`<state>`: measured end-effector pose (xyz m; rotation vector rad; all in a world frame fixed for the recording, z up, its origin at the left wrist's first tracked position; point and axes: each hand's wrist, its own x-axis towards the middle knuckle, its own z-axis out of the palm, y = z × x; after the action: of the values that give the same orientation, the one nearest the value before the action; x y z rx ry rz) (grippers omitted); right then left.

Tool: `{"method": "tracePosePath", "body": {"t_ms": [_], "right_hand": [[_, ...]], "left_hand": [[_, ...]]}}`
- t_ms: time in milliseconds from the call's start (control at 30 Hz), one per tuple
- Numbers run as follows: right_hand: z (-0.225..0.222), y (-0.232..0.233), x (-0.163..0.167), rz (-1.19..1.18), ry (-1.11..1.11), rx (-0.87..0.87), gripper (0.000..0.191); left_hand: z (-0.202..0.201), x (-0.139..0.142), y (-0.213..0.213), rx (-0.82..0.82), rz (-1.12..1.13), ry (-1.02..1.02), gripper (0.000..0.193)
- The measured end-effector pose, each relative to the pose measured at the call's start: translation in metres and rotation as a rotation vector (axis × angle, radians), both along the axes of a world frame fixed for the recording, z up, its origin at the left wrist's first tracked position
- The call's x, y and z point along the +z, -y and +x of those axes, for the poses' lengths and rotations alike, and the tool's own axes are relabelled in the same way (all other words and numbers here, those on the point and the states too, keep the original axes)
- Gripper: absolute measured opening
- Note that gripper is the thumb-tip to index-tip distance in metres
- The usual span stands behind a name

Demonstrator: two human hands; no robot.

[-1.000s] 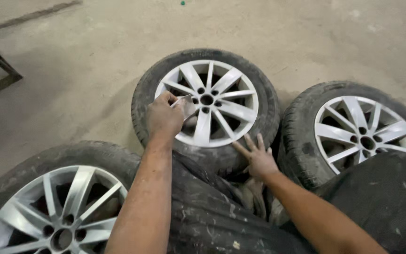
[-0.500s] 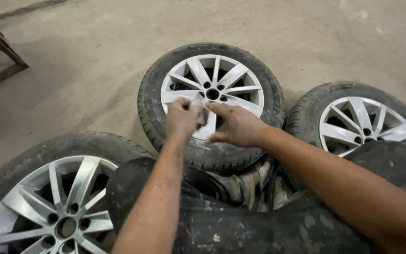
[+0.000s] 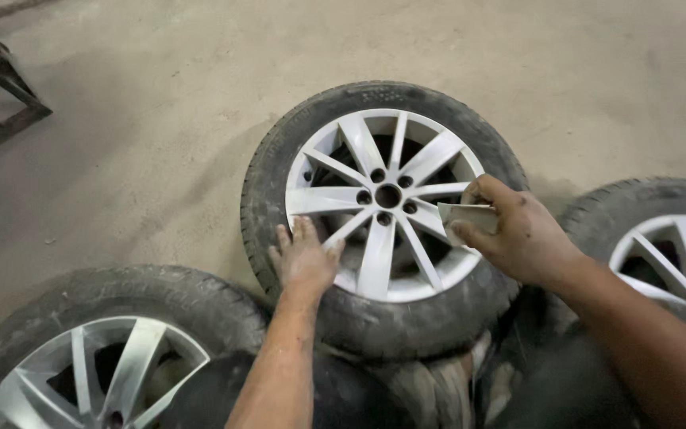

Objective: The person sands the silver rim of a car tire using a sanding block. They hold the tire steady with one hand while moving the sanding block across the rim's surface with the other hand.

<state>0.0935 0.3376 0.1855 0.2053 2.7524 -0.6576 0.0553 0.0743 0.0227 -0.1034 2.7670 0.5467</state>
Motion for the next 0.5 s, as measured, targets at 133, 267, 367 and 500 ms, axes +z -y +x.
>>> {"method": "tracePosePath", "body": {"t_ms": [133, 267, 367, 500], "right_hand": [[-0.041, -0.006, -0.011, -0.173, 0.007, 0.091, 0.027], [-0.078, -0.012, -0.029, -0.294, 0.126, 0.086, 0.026], [-0.110, -0.003, -0.048, -0.196, 0.195, 0.127, 0.031], [-0.147, 0.014, -0.069, -0.252, 0.185, 0.170, 0.033]], "left_hand": [[-0.039, -0.030, -0.001, -0.001, -0.179, 0.106, 0.100], [-0.047, -0.049, -0.008, -0.043, -0.233, 0.012, 0.100], [-0.047, -0.051, -0.009, -0.125, -0.227, 0.006, 0.099], [-0.044, -0.046, -0.013, -0.211, -0.152, 0.020, 0.096]]}}
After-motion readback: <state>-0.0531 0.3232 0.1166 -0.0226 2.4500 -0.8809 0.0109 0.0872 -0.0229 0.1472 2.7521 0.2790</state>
